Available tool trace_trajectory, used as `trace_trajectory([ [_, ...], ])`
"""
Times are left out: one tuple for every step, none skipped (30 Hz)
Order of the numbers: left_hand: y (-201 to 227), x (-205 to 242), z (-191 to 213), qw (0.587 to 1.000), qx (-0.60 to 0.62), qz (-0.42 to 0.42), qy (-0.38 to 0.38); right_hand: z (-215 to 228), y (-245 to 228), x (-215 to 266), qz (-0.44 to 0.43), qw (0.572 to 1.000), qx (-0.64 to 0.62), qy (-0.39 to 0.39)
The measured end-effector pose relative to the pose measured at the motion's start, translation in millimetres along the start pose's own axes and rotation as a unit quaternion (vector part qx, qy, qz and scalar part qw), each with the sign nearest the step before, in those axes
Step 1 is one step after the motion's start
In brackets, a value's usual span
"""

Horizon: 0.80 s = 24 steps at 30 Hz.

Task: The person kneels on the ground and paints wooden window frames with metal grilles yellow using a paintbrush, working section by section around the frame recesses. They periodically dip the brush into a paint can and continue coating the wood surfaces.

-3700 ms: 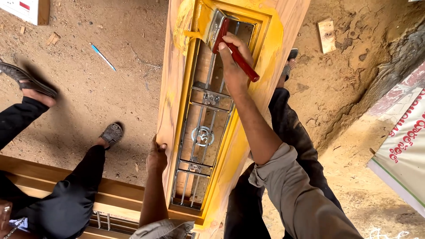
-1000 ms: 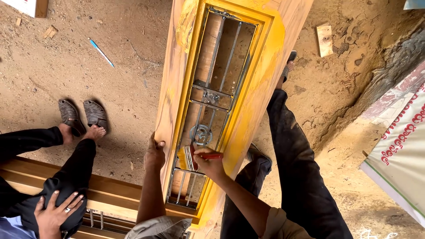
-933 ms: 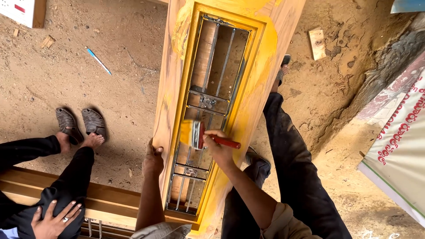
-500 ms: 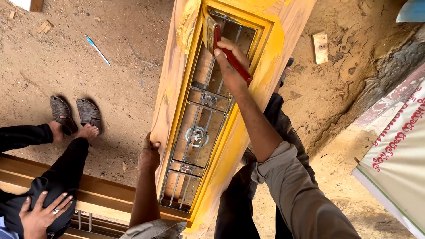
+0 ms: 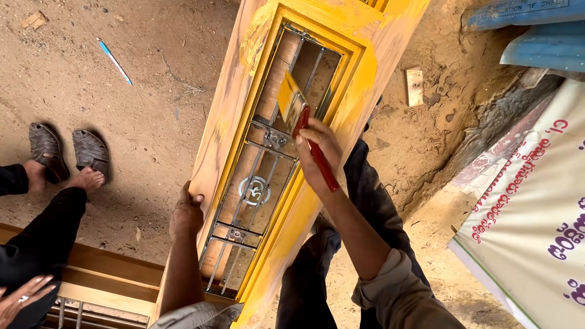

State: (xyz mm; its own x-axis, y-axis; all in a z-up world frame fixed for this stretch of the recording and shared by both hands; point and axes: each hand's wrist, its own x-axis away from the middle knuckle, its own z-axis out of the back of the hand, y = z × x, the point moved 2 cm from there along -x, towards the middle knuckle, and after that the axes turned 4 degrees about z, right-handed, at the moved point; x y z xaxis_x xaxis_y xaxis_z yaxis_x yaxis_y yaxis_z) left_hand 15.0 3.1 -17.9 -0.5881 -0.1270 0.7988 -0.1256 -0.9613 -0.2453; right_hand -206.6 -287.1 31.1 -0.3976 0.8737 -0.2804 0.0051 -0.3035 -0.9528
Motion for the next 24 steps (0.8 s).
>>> trace_trajectory([
  [-1, -1, -1, 1.000, 0.004, -0.004, 0.002, -3, 5, -26, 0.032, 0.999, 0.033, 0.009],
  [-1, -3, -1, 1.000, 0.009, -0.008, 0.003, -6, 10, -52, 0.064, 0.996, 0.066, 0.019],
  [2, 0, 0, 1.000, 0.013, -0.010, 0.004, -10, 24, -67, 0.069, 0.995, 0.066, 0.017],
  [5, 1, 2, 1.000, 0.011, -0.013, 0.009, -14, 38, -83, 0.098, 0.992, 0.078, 0.015],
  [1, 5, 4, 1.000, 0.005, -0.011, 0.012, -19, 50, -93, 0.120, 0.989, 0.088, 0.012],
  [1, 5, 2, 1.000, 0.005, -0.009, 0.011, -11, 68, -92, 0.119, 0.989, 0.088, 0.011],
  [1, 3, 2, 1.000, 0.006, -0.011, 0.013, -4, 87, -91, 0.093, 0.990, 0.098, 0.028],
  [0, 2, 1, 1.000, 0.007, -0.013, 0.016, 3, 106, -90, 0.068, 0.991, 0.107, 0.046],
  [-3, 1, -1, 1.000, 0.008, -0.007, 0.012, 17, 92, -77, 0.065, 0.991, 0.106, 0.040],
  [-5, 1, -2, 0.999, 0.004, -0.033, 0.028, 33, 76, -64, 0.050, 0.982, 0.172, 0.061],
  [0, -2, -1, 0.997, 0.005, -0.063, 0.047, 48, 63, -59, 0.043, 0.967, 0.237, 0.082],
  [-3, 0, -2, 0.997, 0.011, -0.061, 0.047, 46, 51, -44, 0.048, 0.968, 0.235, 0.078],
  [-3, -1, -1, 0.998, 0.012, -0.047, 0.038, 45, 40, -32, 0.061, 0.971, 0.205, 0.105],
  [-2, -1, -1, 0.999, 0.012, -0.033, 0.029, 46, 30, -19, 0.074, 0.973, 0.173, 0.132],
  [-3, 3, 1, 0.999, 0.013, -0.032, 0.028, 38, 19, -20, 0.074, 0.973, 0.173, 0.130],
  [-2, 6, 2, 0.999, 0.016, -0.030, 0.022, 30, 9, -20, 0.074, 0.966, 0.220, 0.110],
  [0, 7, 5, 0.999, 0.018, -0.029, 0.019, 21, 1, -21, 0.075, 0.957, 0.266, 0.093],
  [0, 1, 3, 0.999, 0.019, -0.030, 0.021, 10, 13, -33, 0.076, 0.957, 0.265, 0.094],
  [-3, -3, -1, 0.999, 0.015, -0.033, 0.025, 0, 24, -42, 0.076, 0.953, 0.266, 0.123],
  [-6, -8, -6, 0.999, 0.011, -0.036, 0.029, -10, 36, -51, 0.075, 0.949, 0.266, 0.153],
  [-5, -3, -3, 0.999, 0.008, -0.036, 0.026, -22, 51, -58, 0.071, 0.948, 0.269, 0.151],
  [-3, 2, 1, 0.999, 0.016, -0.035, 0.024, -34, 67, -65, 0.081, 0.956, 0.254, 0.121],
  [0, 6, 4, 0.999, 0.024, -0.036, 0.021, -45, 83, -74, 0.092, 0.962, 0.241, 0.090],
  [-1, 1, -2, 0.999, 0.022, -0.037, 0.017, -45, 77, -75, 0.089, 0.961, 0.245, 0.090],
])
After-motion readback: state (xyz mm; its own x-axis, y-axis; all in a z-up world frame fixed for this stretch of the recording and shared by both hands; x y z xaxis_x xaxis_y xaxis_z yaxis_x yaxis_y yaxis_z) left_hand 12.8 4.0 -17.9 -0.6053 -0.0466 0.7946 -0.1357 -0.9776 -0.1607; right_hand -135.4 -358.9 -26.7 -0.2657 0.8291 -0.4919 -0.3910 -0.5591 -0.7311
